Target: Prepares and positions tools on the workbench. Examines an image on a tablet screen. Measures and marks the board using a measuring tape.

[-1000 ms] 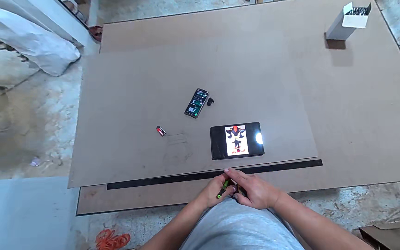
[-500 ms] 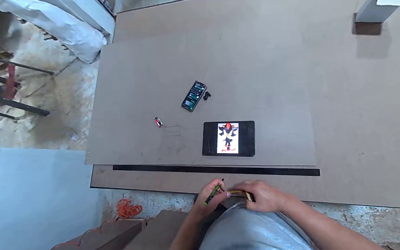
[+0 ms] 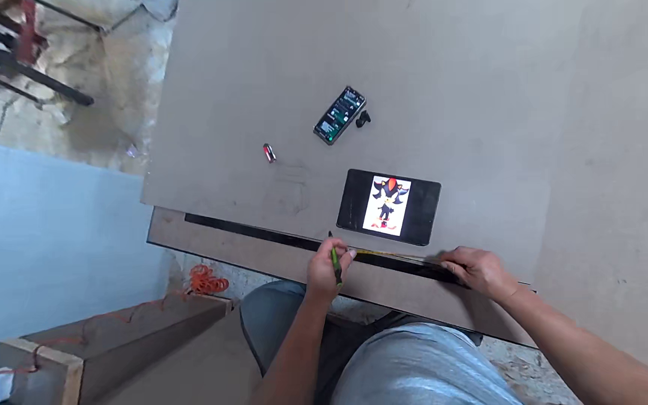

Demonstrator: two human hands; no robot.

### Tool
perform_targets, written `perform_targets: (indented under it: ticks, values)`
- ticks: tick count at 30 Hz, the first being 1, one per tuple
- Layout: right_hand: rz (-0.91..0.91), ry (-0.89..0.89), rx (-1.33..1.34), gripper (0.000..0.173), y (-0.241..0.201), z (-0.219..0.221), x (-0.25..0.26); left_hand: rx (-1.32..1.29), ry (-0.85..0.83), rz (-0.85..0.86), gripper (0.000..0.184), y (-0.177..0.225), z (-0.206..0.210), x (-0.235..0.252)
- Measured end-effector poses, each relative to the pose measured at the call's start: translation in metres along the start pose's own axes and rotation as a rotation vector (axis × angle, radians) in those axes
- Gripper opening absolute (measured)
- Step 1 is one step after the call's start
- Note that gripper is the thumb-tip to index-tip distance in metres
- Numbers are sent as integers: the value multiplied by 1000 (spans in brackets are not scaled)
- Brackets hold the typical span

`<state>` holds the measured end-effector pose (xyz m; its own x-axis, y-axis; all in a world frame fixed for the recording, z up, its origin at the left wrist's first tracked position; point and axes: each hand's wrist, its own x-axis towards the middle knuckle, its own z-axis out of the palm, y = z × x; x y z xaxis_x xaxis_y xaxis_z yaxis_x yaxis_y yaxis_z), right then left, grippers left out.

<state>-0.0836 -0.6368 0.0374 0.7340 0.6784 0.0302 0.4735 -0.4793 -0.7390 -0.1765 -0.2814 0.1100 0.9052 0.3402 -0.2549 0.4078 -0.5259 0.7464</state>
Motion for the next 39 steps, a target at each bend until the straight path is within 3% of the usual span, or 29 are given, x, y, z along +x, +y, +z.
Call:
perform_targets:
  ticks: [7,10,14,19,30,39]
  values:
    - [43,52,-81,24,20,2,25,-10,33,17,22,-4,41,40]
    - [81,81,-143,23,24,11,36,-10,126,82,28,-15,52,43]
    - [90,90,-200,23,27,16,46,205,216,130,40,-54,51,31]
    - [58,91,-219,22,32,20,48,450,108,249,44,-126,65,-2]
    - [127,108,-251,22,29,20,51,429,166,285,42,-128,70,1]
    - [149,123,-283,25,42,2,93,415,183,279,41,-124,71,1]
